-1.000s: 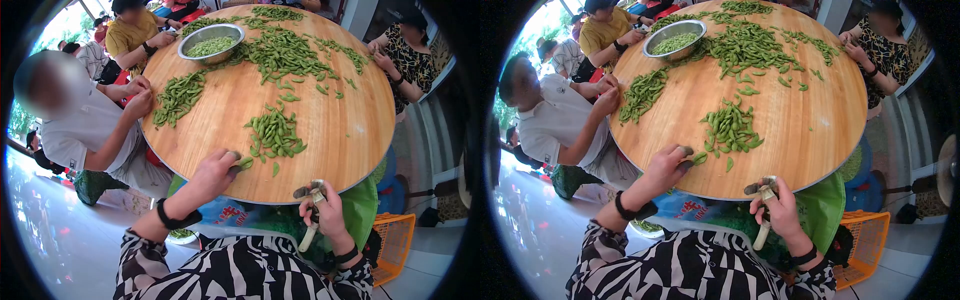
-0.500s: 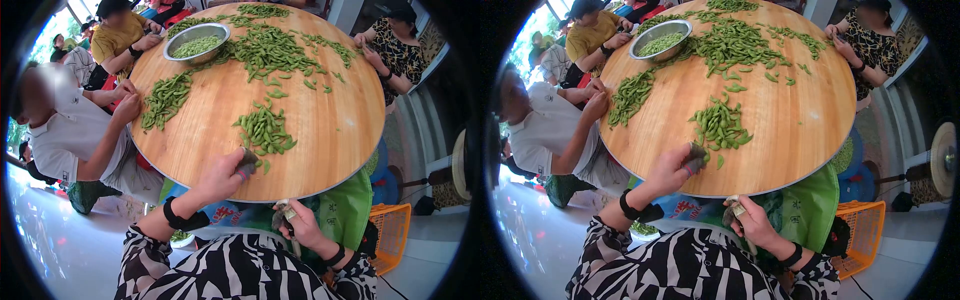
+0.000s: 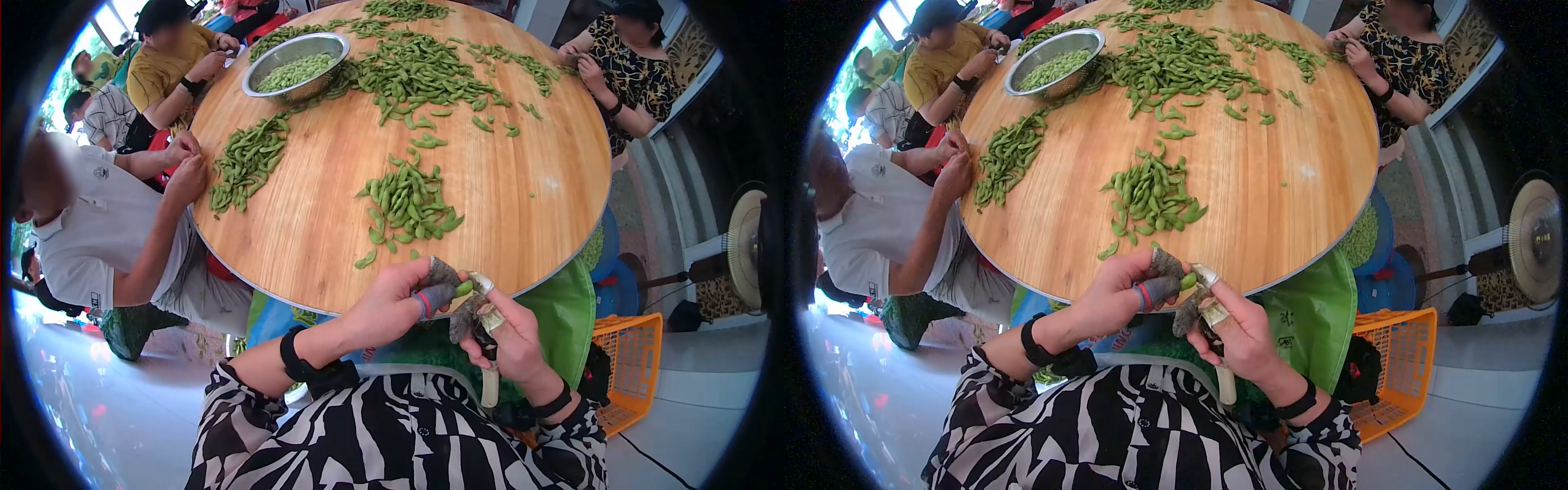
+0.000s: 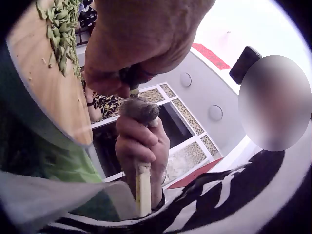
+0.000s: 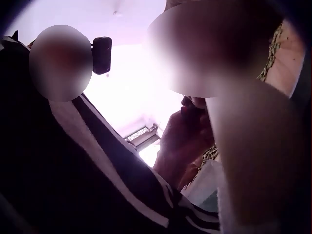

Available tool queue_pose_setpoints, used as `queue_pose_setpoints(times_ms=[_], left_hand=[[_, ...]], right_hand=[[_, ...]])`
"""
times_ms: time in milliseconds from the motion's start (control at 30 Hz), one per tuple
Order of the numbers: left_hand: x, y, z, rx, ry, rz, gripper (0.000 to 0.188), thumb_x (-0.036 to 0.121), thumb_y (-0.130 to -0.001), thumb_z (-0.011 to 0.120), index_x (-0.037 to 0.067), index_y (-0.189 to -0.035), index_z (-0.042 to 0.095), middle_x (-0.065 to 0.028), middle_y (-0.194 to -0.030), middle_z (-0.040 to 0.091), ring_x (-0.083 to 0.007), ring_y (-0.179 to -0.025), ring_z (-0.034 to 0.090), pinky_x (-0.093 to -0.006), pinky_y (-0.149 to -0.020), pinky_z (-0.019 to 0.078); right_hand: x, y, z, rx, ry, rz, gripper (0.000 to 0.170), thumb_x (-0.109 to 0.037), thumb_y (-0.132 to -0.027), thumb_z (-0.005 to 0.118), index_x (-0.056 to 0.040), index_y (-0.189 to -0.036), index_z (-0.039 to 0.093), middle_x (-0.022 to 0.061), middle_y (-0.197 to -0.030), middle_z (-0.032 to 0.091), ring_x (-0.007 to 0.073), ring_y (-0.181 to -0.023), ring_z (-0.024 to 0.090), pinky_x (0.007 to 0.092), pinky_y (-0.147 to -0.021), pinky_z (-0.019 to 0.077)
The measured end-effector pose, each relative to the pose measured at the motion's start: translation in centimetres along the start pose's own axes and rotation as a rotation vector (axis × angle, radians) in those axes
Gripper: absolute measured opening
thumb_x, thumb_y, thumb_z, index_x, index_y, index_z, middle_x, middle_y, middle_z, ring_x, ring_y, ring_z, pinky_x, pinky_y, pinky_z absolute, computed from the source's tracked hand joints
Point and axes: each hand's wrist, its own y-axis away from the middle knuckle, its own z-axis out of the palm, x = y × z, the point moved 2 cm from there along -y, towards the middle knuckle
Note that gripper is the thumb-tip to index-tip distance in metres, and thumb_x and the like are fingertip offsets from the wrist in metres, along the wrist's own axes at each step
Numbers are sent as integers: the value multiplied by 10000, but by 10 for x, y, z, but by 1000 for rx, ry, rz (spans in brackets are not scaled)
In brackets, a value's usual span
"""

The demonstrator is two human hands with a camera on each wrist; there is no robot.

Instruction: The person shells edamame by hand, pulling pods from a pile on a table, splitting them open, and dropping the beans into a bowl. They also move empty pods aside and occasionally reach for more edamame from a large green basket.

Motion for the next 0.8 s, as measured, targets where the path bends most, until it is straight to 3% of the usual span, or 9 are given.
queue_pose_setpoints(times_ms=[133,567,667,767,800], left_hand=[[-2,-2,1,3,12,63,247,54,-933,573,13,-1175,599,7,-921,615,-55,-829,556,-224,-765,478],[-1,-3,3,9,-99,129,232,45,-914,595,9,-1143,612,-3,-908,626,-63,-848,571,-233,-775,484],[-4,-5,2,10,-5,129,202,56,-917,592,15,-1113,620,-5,-870,620,-68,-807,570,-229,-734,479],[-13,-10,-4,-32,150,-21,186,73,-924,585,18,-1099,616,-11,-825,610,-71,-732,554,-224,-660,455],[-21,-14,-7,-163,404,-79,191,82,-923,588,18,-1101,612,-15,-808,604,-71,-705,542,-220,-633,436]], right_hand=[[1,-1,1,-1,-83,-5,452,-197,-1019,338,-14,-1432,327,60,-660,513,78,-464,413,197,-428,340],[9,0,-3,42,-96,-24,425,-179,-1012,387,-10,-1402,388,50,-607,510,72,-452,410,197,-425,331],[13,0,-5,55,-63,-39,406,-170,-1008,408,-1,-1377,424,40,-603,500,70,-452,407,193,-423,327],[17,-2,-9,90,4,-56,397,-163,-1005,424,0,-1366,440,35,-597,486,69,-457,413,193,-413,324],[17,-1,-9,90,4,-54,397,-163,-1005,424,0,-1366,440,35,-597,486,69,-457,413,193,-413,324]])
